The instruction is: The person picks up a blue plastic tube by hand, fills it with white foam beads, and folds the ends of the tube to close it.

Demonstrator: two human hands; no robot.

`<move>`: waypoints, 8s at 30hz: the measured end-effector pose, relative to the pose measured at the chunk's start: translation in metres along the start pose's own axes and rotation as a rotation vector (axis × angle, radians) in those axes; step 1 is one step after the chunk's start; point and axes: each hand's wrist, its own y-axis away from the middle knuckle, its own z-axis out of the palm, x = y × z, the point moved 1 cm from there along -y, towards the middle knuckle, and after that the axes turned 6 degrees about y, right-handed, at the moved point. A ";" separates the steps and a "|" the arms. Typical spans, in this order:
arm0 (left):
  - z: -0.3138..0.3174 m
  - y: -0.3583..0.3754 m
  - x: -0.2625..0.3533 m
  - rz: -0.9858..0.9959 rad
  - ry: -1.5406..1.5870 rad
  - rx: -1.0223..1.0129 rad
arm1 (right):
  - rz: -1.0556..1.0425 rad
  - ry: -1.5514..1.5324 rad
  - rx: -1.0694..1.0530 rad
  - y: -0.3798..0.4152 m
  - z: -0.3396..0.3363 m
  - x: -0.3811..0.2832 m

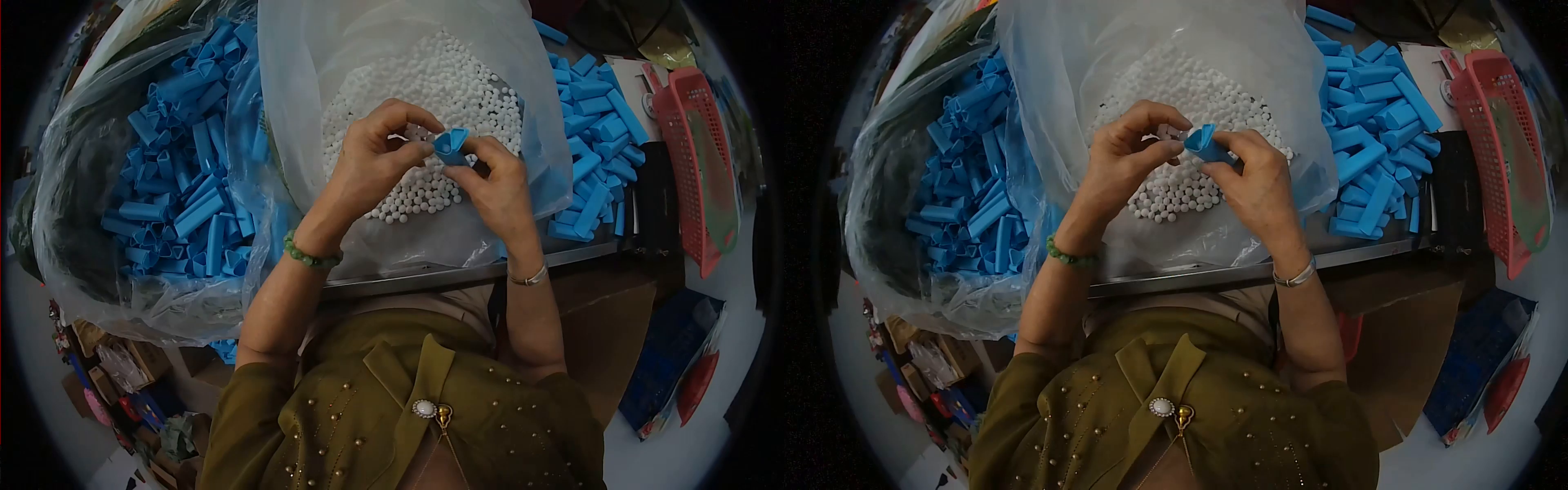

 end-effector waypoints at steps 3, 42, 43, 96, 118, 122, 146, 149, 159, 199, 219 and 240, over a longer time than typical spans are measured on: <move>0.001 0.003 0.020 0.213 -0.355 -0.067 | 0.004 -0.034 -0.005 0.004 0.006 -0.001; 0.019 0.009 0.061 0.416 -0.723 -0.269 | -0.066 -0.290 0.058 0.015 0.017 0.003; 0.018 0.009 0.061 0.416 -0.723 -0.270 | -0.066 -0.290 0.059 0.015 0.019 0.006; 0.012 0.010 -0.025 0.361 -1.055 0.076 | 0.162 -0.512 0.074 0.043 0.002 0.006; 0.006 0.062 0.009 -0.065 0.278 -0.057 | 0.172 -1.165 -0.355 0.039 0.019 -0.023; 0.007 0.066 0.011 0.035 0.121 -0.021 | 0.189 -1.222 -0.360 0.034 0.026 -0.035; -0.155 0.089 0.053 0.059 -1.378 0.653 | -0.230 -0.475 0.506 -0.017 -0.164 0.026; -0.159 0.073 0.044 -0.150 -1.642 0.626 | -0.137 -0.322 0.643 -0.029 -0.137 0.005; -0.163 0.072 0.043 -0.109 -1.453 0.822 | -0.408 -0.073 0.289 0.034 -0.051 -0.050; -0.009 -0.040 -0.043 0.200 -0.972 0.145 | 0.081 -0.130 0.150 0.018 -0.002 0.013; 0.013 -0.011 0.011 0.041 0.720 0.352 | -0.033 -0.083 0.073 0.004 0.031 -0.016; 0.010 -0.014 -0.005 -0.056 0.730 0.312 | -0.040 -0.510 0.083 0.017 0.018 -0.009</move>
